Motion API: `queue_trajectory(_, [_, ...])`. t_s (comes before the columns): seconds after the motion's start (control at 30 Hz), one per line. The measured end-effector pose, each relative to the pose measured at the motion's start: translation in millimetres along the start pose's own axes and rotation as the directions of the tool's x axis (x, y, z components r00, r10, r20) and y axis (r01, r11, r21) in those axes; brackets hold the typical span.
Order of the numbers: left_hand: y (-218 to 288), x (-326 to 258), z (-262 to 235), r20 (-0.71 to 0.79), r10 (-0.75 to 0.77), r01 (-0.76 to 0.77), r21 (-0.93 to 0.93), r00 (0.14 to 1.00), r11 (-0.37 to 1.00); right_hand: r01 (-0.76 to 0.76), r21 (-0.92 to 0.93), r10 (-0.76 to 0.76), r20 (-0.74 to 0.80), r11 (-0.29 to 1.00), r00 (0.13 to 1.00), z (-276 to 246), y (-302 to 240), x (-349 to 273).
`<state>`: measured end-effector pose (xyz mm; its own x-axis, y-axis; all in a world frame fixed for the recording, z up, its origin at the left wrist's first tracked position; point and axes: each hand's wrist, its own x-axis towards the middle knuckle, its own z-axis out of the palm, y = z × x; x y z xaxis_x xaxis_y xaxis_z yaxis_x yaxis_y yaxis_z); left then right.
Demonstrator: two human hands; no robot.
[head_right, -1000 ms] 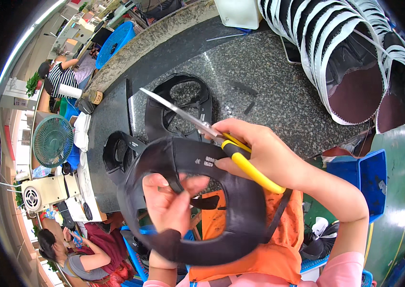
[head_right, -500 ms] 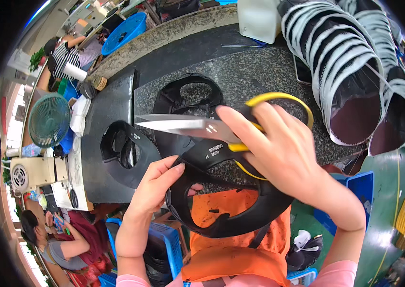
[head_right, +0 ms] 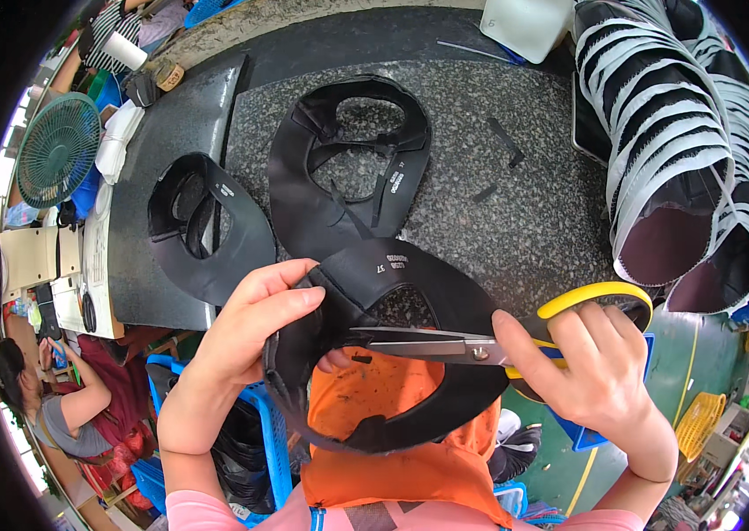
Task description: The person trims excess material from shoe upper pieces with scissors, places a stack of trimmed pieces into a plastic crate, and cuts the inner edges of another shoe upper piece using scissors.
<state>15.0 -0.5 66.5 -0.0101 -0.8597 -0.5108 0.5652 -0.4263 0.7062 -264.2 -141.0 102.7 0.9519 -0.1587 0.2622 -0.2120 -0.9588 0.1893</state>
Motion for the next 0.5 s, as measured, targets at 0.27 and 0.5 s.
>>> queue_trajectory(0.27, [3, -2, 1, 0.052, -0.075, 0.074, 0.03, 0.996, 0.997, 0.027, 0.001, -0.027, -0.016, 1.0, 1.0, -6, -3, -2])
queue_trajectory(0.5, [4, -2, 7, 0.063, -0.065, 0.064, 0.012, 0.996, 0.998, 0.025, -0.027, -0.025, 0.01, 0.999, 1.0, -14, -4, -3])
